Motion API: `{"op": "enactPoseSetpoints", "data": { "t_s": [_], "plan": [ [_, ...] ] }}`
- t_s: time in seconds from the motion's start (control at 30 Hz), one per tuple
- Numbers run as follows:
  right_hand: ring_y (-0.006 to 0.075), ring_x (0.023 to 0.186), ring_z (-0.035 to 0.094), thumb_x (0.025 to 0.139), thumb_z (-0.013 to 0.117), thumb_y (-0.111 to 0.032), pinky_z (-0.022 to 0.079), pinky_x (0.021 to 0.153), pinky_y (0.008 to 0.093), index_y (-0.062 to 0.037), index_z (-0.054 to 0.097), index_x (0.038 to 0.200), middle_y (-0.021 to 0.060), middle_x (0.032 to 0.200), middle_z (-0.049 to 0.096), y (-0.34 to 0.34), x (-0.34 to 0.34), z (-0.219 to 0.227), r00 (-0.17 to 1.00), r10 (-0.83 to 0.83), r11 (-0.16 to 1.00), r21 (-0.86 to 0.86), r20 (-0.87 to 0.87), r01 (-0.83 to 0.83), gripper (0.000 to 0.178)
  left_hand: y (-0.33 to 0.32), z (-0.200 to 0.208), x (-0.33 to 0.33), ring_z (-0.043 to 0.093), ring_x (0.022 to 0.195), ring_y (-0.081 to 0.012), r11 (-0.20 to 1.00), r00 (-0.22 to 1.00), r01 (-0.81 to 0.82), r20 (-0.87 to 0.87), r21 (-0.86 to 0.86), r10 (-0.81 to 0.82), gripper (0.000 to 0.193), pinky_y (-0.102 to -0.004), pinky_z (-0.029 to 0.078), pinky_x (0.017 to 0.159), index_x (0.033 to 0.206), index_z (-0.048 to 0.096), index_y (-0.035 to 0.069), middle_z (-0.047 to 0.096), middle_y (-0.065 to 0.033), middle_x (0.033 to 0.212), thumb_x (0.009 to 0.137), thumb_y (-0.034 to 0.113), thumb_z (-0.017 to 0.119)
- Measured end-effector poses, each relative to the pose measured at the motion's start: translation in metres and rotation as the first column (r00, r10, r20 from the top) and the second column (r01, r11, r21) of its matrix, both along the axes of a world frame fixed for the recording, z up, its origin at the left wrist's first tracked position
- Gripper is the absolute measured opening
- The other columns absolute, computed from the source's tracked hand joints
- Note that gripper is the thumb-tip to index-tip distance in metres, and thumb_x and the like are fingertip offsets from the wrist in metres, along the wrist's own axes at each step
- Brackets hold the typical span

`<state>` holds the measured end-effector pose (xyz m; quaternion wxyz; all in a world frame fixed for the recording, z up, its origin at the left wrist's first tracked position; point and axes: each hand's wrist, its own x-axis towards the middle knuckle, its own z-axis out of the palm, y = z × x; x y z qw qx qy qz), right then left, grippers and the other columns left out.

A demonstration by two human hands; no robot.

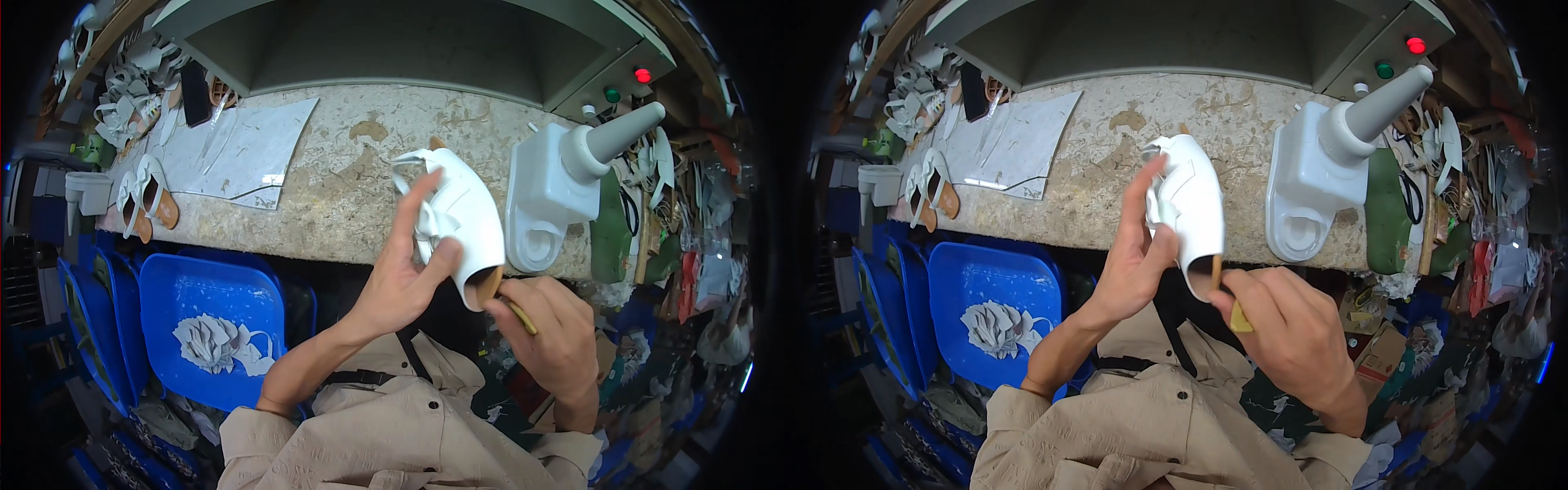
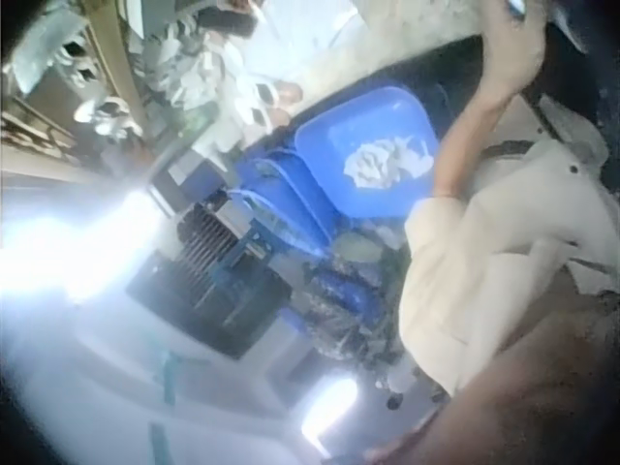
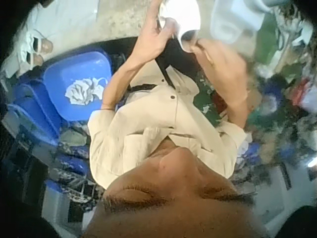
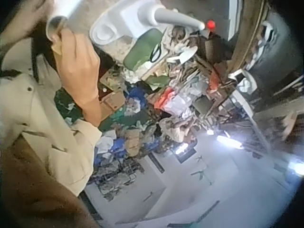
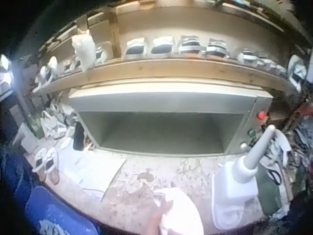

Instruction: The person paints the white upper part of a slipper using a yellow brush. They hold the slipper in their left hand and apply paint to the edges and interior surfaces. After finishing one slipper, they place it on a wooden shelf and pick up another slipper to repeat the process.

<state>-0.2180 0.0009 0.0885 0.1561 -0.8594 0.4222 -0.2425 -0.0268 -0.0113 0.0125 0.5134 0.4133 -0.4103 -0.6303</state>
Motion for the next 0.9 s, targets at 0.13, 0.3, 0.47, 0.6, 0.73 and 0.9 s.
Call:
{"op": "enactPoseSetpoints", "data": {
  "t_s": [0.13, 0.3, 0.47, 0.6, 0.73, 0.9],
  "plan": [
    [0.0266, 0.063, 0.06, 0.08, 0.075, -0.004, 0.048, 0.055, 0.0364, -0.0004, 0.062, 0.095, 0.009, 0.075, 0.058, -0.003, -0.01, 0.007, 0.995, -0.096, 0.994, 0.049, 0.04, 0.094, 0.019, -0.002, -0.006, 0.015, 0.053, 0.123, -0.0307, 0.935, 0.95, 0.173, 0.304, -0.309, -0.076, 0.109, -0.0385, 0.052, 0.089, 0.152, 0.026, 0.016, 0.044, -0.0197, 0.139, 0.065, 0.019, 0.091],
    [0.0271, 0.062, 0.06, 0.082, 0.074, -0.005, 0.048, 0.055, 0.0364, -0.0003, 0.064, 0.096, 0.0097, 0.075, 0.059, 0.001, -0.012, 0.003, 0.994, -0.074, 0.986, 0.152, 0.08, 0.061, 0.018, -0.009, -0.001, 0.016, 0.065, 0.092, -0.0298, 0.862, 0.624, 0.186, 0.734, -0.471, 0.267, 0.088, -0.0375, 0.055, 0.071, 0.139, 0.05, 0.017, 0.055, -0.0161, 0.122, 0.06, 0.019, 0.091],
    [0.0181, 0.066, 0.062, 0.088, 0.07, -0.007, 0.049, 0.057, 0.0301, 0.0032, 0.064, 0.107, 0.01, 0.08, 0.063, -0.011, -0.044, 0.022, 0.959, -0.063, 0.996, 0.085, 0.275, 0.041, 0.023, -0.014, 0.004, 0.019, 0.061, 0.081, -0.0224, 0.83, 0.632, 0.092, 0.676, -0.551, 0.378, 0.081, -0.0343, 0.054, 0.064, 0.127, 0.06, 0.017, 0.052, -0.0128, 0.12, 0.052, 0.022, 0.092],
    [0.0146, 0.074, 0.064, 0.094, 0.063, -0.009, 0.052, 0.064, 0.0264, 0.0049, 0.062, 0.114, 0.0122, 0.09, 0.067, -0.015, -0.054, 0.014, 0.603, -0.236, 0.956, 0.294, 0.762, 0.002, 0.024, -0.017, -0.008, 0.02, 0.061, 0.095, -0.0338, 0.681, 0.649, 0.163, 0.598, -0.714, 0.471, 0.077, -0.0425, 0.053, 0.082, 0.121, 0.059, 0.01, 0.051, -0.0159, 0.131, 0.054, 0.025, 0.093],
    [0.0167, 0.077, 0.065, 0.092, 0.065, -0.003, 0.054, 0.069, 0.0269, 0.0055, 0.061, 0.113, 0.0164, 0.096, 0.067, -0.016, -0.04, -0.013, 0.539, -0.266, 0.948, 0.319, 0.799, -0.005, 0.024, -0.015, -0.009, 0.019, 0.057, 0.114, -0.0402, 0.631, 0.76, 0.181, 0.514, -0.755, 0.398, 0.077, -0.0466, 0.049, 0.094, 0.122, 0.053, 0.007, 0.056, -0.018, 0.132, 0.058, 0.025, 0.091],
    [0.0165, 0.079, 0.064, 0.089, 0.067, 0.001, 0.053, 0.07, 0.0265, 0.0062, 0.063, 0.107, 0.0157, 0.094, 0.068, -0.014, -0.028, -0.023, 0.516, -0.27, 0.953, 0.302, 0.813, 0.024, 0.019, -0.013, -0.008, 0.02, 0.057, 0.116, -0.0396, 0.603, 0.762, 0.177, 0.496, -0.778, 0.417, 0.078, -0.0477, 0.049, 0.096, 0.124, 0.053, 0.008, 0.057, -0.0177, 0.13, 0.058, 0.025, 0.091]
  ]
}}
